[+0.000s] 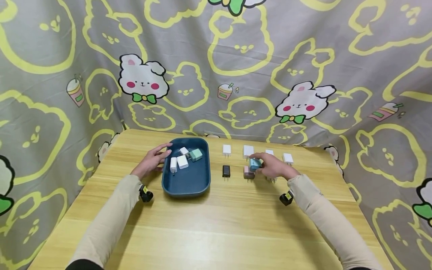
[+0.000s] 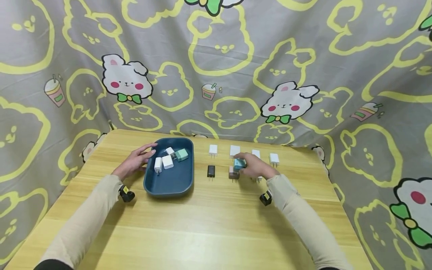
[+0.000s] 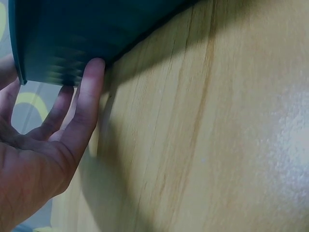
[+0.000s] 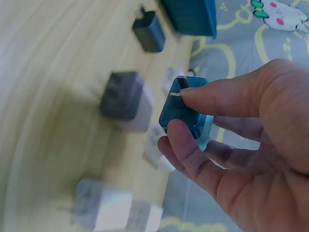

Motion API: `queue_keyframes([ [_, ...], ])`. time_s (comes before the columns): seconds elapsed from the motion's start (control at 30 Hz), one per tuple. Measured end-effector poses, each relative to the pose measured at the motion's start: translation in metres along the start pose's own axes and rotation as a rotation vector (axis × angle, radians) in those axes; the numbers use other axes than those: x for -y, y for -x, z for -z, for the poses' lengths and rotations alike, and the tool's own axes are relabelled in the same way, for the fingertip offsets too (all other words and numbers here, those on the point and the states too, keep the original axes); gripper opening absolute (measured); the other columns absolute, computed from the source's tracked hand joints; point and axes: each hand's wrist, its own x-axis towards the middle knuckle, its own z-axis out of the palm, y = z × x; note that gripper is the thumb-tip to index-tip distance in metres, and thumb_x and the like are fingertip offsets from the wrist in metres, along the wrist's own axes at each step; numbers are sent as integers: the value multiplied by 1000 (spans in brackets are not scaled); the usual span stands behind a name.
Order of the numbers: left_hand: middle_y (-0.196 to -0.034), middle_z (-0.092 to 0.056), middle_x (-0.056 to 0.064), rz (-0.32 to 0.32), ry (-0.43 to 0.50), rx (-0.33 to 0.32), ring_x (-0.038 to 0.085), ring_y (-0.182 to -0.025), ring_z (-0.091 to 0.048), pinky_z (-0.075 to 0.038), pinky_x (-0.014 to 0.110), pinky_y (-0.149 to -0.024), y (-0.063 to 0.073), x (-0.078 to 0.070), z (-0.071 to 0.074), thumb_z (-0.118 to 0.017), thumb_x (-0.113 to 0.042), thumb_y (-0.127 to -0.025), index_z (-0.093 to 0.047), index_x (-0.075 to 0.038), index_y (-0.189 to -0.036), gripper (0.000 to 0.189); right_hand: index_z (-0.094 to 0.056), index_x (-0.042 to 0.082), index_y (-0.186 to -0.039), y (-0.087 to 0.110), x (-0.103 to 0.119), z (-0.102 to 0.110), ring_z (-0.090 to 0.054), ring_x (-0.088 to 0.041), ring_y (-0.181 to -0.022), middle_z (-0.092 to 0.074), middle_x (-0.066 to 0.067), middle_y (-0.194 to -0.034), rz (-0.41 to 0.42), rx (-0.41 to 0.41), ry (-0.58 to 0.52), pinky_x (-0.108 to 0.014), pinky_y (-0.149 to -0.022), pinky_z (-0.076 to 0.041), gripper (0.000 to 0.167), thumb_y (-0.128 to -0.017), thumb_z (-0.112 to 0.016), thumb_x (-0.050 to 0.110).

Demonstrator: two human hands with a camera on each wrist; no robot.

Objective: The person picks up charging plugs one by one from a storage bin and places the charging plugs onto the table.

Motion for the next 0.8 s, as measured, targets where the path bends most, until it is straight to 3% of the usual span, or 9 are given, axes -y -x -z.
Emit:
queue_keyframes([
  [0.23, -158, -38, 20, 10, -4, -10, 16, -103, -65, -57, 34, -75, 1, -2, 1, -54, -47, -104, -35, -37, -158, 58, -49, -11, -141, 15, -24, 3, -67, -22, -90, -55, -34, -133, 7, -3, 13, -30, -74, -55, 52, -91, -65, -4],
  [0.63, -155, -40, 22, -11, 3, -10, 15, -98, -65, -56, 32, -73, -3, -1, 1, -54, -49, -103, -37, -35, -157, 59, -46, -12, -143, 29, -50, 19, -62, -19, -82, -56, -35, -131, -45, -16, -2, -27, -67, -49, 57, -89, -63, -8],
  [0.8, -155, -40, 21, -10, -3, -10, 14, -97, -64, -55, 31, -73, -2, 1, 0, -53, -48, -103, -37, -35, -157, 58, -50, -13, -139, 36, -60, 21, -65, -27, -93, -57, -35, -127, -57, -42, 11, -32, -75, -55, 56, -86, -65, -9],
])
